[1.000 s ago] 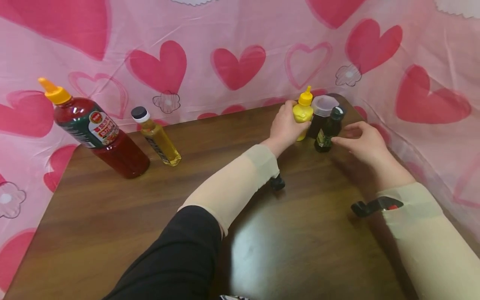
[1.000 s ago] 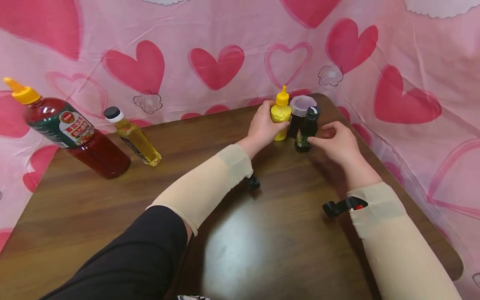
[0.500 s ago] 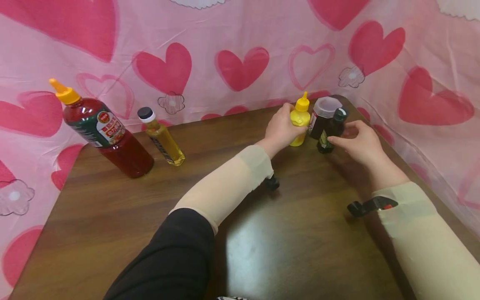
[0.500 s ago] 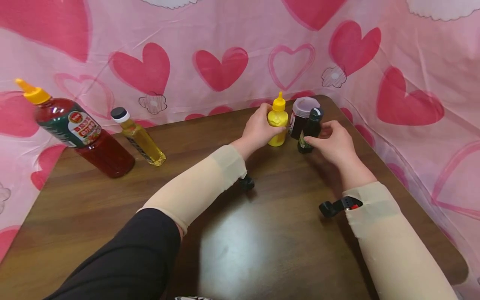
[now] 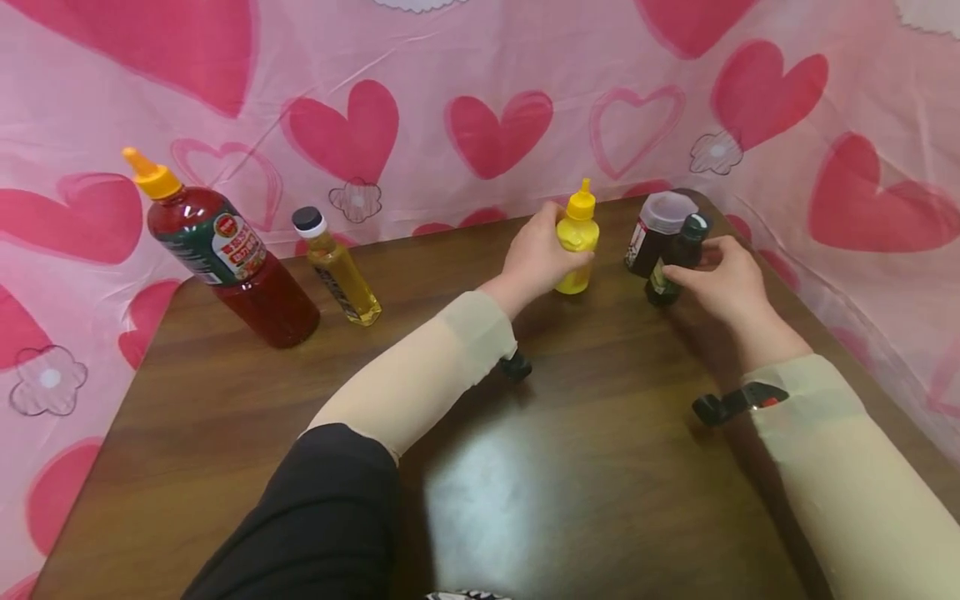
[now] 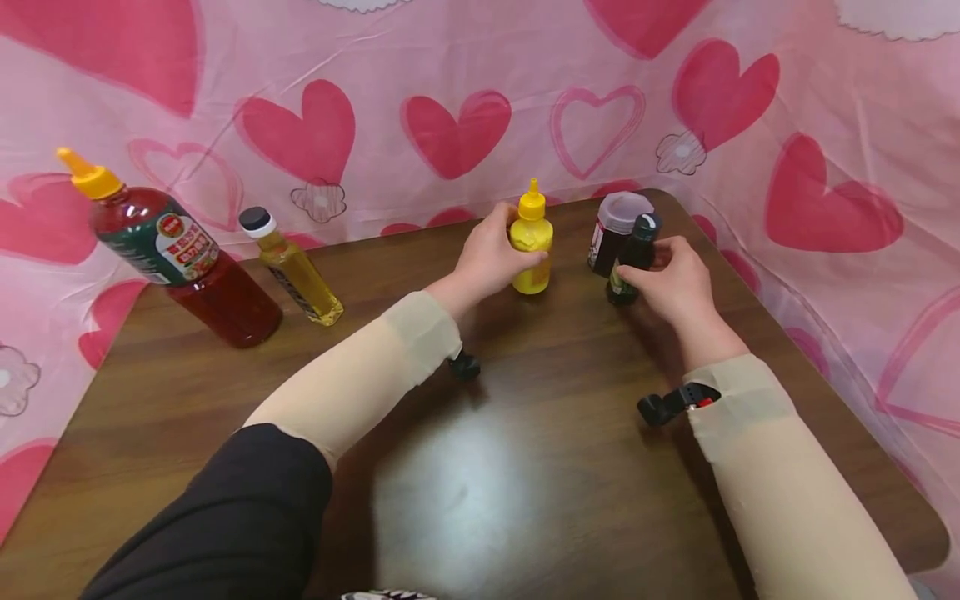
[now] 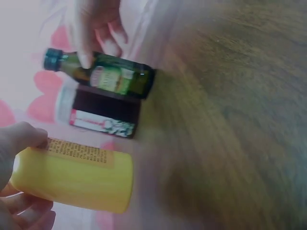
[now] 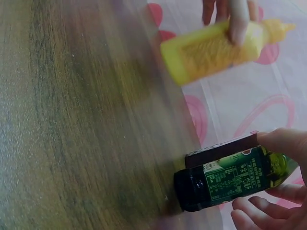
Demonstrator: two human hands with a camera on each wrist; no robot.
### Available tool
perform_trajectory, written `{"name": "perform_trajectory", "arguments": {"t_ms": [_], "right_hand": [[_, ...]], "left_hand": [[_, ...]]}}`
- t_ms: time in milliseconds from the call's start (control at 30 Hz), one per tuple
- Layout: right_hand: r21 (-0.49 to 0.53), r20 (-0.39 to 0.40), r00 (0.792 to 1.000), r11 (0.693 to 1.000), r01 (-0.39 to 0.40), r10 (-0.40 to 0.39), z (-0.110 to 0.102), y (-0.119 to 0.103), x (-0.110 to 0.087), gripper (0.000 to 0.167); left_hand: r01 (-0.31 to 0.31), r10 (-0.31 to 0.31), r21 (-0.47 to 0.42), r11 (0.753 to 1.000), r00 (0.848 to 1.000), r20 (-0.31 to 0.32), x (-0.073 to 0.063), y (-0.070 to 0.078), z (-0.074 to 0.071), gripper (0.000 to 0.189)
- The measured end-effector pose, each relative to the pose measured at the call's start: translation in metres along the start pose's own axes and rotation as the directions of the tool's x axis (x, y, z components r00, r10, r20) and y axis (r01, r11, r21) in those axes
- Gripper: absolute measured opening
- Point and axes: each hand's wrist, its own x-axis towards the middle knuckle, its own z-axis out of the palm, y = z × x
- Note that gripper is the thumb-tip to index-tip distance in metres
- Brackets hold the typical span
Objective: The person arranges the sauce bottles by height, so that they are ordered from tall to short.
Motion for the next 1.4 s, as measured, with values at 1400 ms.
{"name": "perform_trajectory", "arguments": {"t_ms": [1400], "right_hand": [[-0.095,-0.058,0.998,0.995,-0.022,0.017,-0.032,0.054,0.031,0.080]], "left_hand": [[0.083,-0.086,-0.024,0.996,0.969,-0.230,-0.045,-0.066,-0.073,0.068]]}}
